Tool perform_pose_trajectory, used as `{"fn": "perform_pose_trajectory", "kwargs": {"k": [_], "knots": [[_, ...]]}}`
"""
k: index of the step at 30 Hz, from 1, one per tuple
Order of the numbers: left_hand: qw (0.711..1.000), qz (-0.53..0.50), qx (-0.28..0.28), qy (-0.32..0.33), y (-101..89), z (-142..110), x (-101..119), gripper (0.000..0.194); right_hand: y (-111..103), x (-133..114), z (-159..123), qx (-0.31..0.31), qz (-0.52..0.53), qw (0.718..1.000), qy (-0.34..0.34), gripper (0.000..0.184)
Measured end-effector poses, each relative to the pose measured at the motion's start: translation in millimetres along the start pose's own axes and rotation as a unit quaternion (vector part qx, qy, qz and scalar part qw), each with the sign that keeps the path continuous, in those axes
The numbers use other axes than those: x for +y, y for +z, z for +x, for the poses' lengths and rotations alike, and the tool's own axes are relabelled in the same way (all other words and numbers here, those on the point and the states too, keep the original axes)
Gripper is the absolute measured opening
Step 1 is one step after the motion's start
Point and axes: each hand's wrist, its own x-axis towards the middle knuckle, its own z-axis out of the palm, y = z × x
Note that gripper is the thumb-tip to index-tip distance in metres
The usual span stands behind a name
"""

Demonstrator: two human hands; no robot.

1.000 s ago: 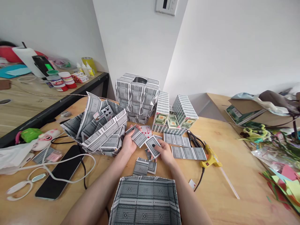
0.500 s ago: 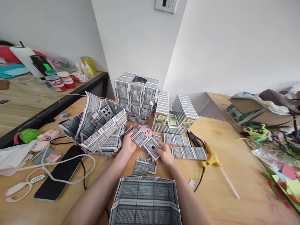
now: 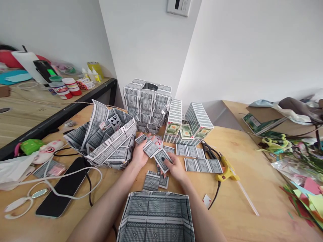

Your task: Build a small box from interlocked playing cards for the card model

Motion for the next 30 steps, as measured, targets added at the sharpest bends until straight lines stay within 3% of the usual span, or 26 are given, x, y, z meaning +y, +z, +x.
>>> {"fn": "perform_pose_trajectory", "kwargs": {"k": [3, 6, 17, 30], "knots": [[0.997, 0.040, -0.063, -0.018, 2.4, -6, -2, 0.057, 0, 0, 2, 0.021, 0.003, 1.000, -0.018, 0.038], [0.994, 0.055, -0.090, -0.031, 1.4, -7, -3, 0.061, -1, 0, 3, 0.005, 0.005, 1.000, -0.015, 0.039], [0.997, 0.056, -0.058, -0.015, 3.1, -8, -2, 0.059, 4, -2, 0, -0.027, -0.077, 0.997, -0.005, 0.029], [0.985, 0.140, -0.089, 0.040, 7.2, -15, -4, 0.068, 4, -6, 1, -0.048, -0.074, 0.996, -0.013, 0.025]]}}
